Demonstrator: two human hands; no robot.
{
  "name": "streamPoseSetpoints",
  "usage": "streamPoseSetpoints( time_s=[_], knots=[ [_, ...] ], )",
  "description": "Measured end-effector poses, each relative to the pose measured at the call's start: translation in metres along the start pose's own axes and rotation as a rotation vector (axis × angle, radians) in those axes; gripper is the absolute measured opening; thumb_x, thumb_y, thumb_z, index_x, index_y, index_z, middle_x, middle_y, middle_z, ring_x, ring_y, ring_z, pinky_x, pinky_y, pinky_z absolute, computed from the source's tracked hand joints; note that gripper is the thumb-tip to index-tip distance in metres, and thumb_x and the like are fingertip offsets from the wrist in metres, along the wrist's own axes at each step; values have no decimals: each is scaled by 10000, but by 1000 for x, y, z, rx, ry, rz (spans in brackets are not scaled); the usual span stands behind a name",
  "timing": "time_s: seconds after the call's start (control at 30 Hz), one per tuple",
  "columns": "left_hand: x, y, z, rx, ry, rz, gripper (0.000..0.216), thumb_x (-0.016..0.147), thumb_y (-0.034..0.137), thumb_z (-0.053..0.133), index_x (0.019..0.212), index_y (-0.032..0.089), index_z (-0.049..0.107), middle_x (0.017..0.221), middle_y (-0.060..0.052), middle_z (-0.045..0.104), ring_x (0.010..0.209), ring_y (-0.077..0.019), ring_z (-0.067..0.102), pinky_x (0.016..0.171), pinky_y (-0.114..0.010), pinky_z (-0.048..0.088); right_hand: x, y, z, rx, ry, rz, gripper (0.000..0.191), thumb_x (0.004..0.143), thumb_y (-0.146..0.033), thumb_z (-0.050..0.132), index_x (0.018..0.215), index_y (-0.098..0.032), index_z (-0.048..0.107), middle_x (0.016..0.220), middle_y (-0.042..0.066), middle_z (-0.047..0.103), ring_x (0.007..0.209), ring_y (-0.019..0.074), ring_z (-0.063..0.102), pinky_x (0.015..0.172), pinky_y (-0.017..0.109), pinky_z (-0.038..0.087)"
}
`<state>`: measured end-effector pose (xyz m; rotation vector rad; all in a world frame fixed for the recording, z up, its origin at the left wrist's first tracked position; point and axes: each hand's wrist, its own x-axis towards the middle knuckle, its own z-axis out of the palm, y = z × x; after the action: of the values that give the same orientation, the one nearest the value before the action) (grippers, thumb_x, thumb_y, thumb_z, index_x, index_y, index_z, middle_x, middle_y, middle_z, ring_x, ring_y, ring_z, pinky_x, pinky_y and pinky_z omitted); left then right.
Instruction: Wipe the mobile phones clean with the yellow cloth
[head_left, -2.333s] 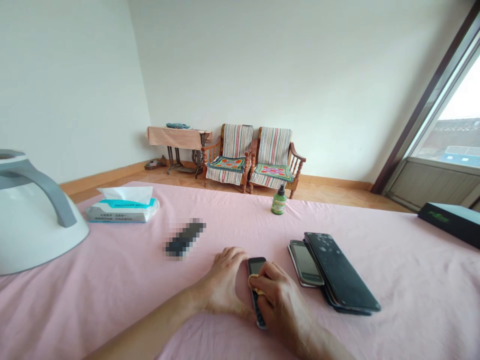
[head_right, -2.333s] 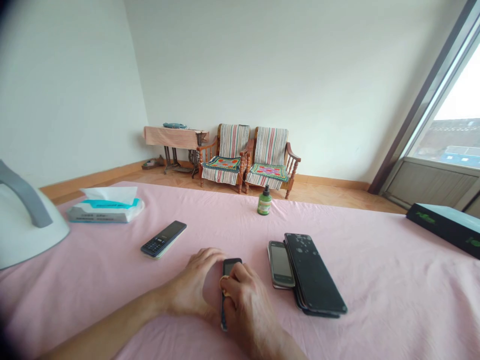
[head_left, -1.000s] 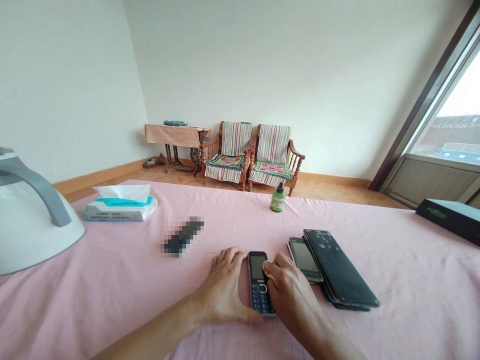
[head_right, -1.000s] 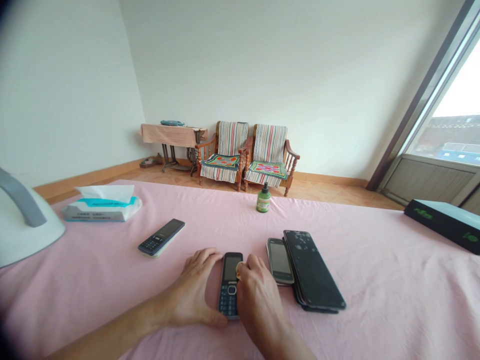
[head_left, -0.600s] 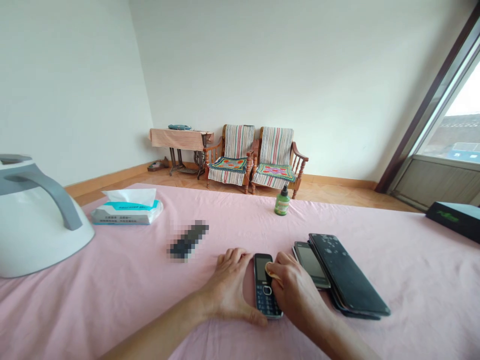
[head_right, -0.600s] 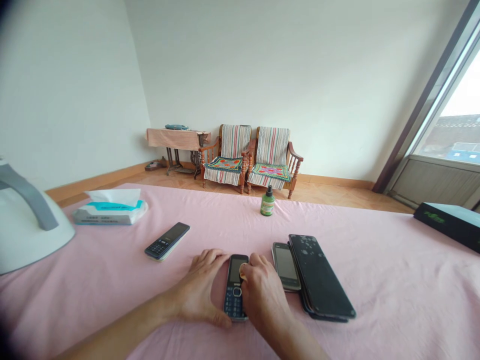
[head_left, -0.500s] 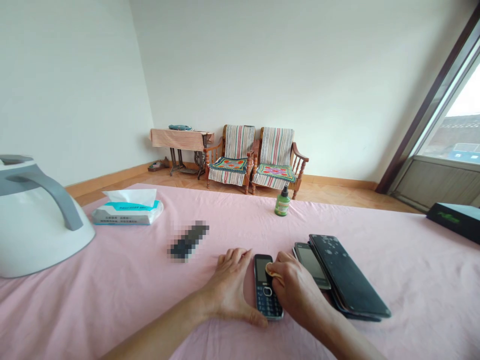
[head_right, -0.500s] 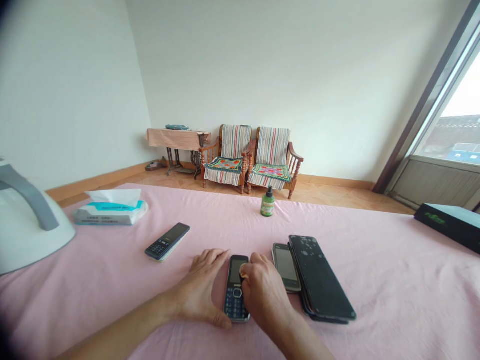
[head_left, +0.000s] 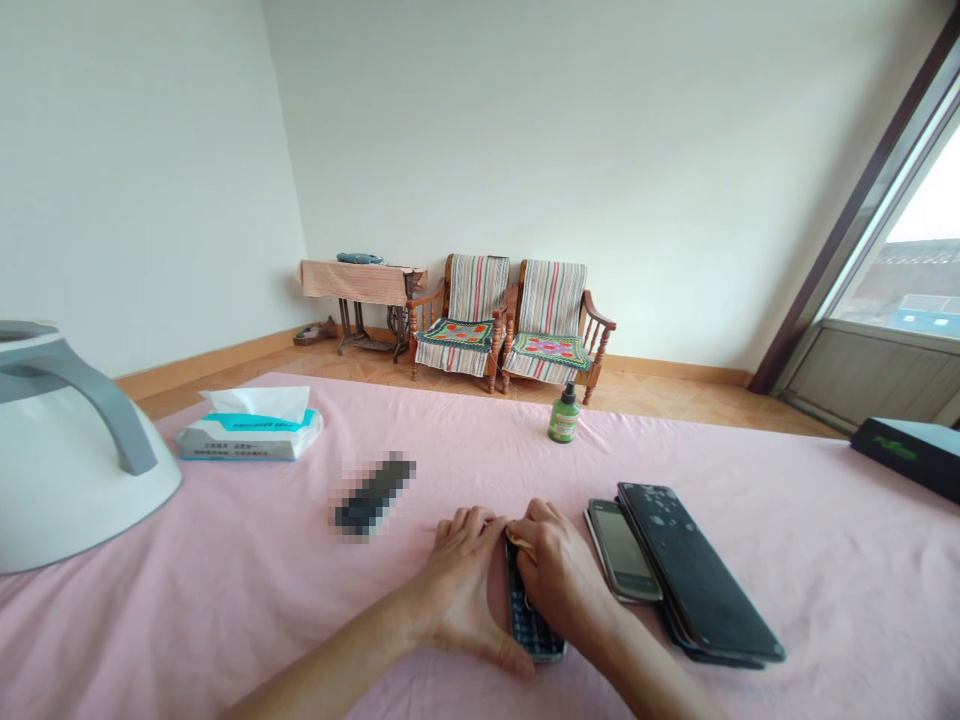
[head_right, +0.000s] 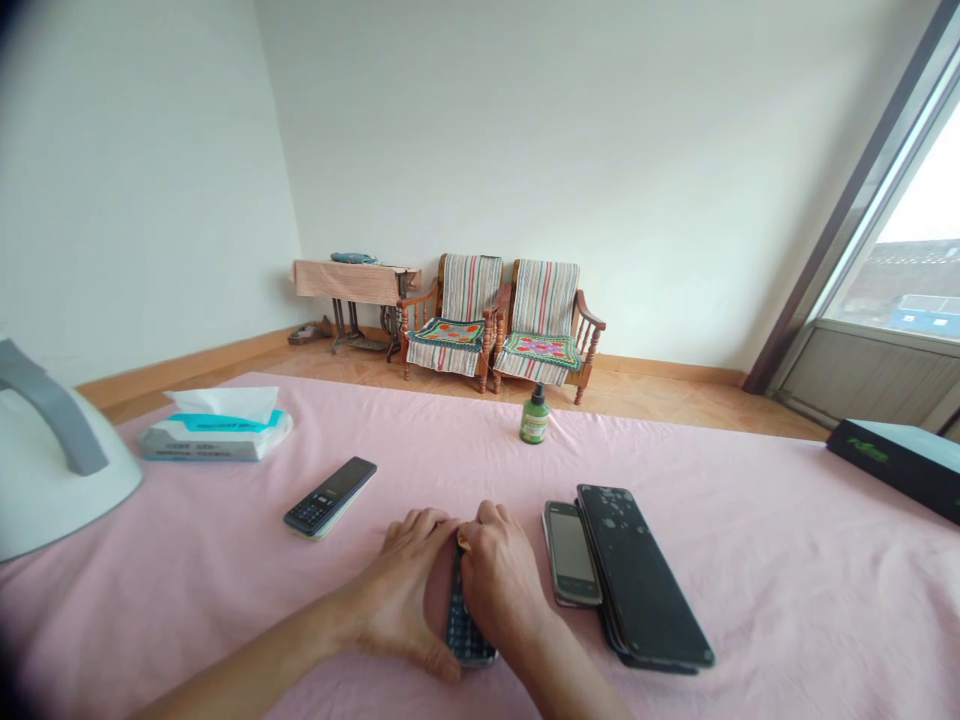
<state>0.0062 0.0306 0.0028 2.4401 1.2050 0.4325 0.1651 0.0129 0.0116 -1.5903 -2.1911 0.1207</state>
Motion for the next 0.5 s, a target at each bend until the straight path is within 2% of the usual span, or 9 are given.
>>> streamPoseSetpoints(
  time_s=[0.17, 0.3, 0.5],
  knots=[
    [-1, -1, 1, -9, 16, 1, 924, 303, 594, 806, 1099, 243, 494, 1115, -72, 478, 1010, -344, 455, 871, -527, 378, -2, 6, 2, -28, 12, 24, 244, 748, -20, 467, 714, -182, 646, 794, 50, 580, 788, 177, 533, 727, 261, 368],
    [-1, 0, 1, -7, 17, -2, 912, 301, 591, 805, 1086, 245, 496, 1109, -69, 478, 998, -335, 455, 862, -494, 380, -5, 6, 2, -70, 32, 62, 232, 757, -21, 467, 720, -161, 648, 807, 84, 587, 787, 209, 524, 719, 300, 361],
    [0, 0, 2, -1, 22, -9, 891, 310, 594, 794, 1069, 242, 488, 1088, -57, 477, 990, -324, 460, 863, -458, 370, -3, -3, 4, -64, 7, 10, 270, 796, -16, 460, 791, -204, 654, 844, 43, 604, 807, 178, 531, 716, 262, 360]
  ],
)
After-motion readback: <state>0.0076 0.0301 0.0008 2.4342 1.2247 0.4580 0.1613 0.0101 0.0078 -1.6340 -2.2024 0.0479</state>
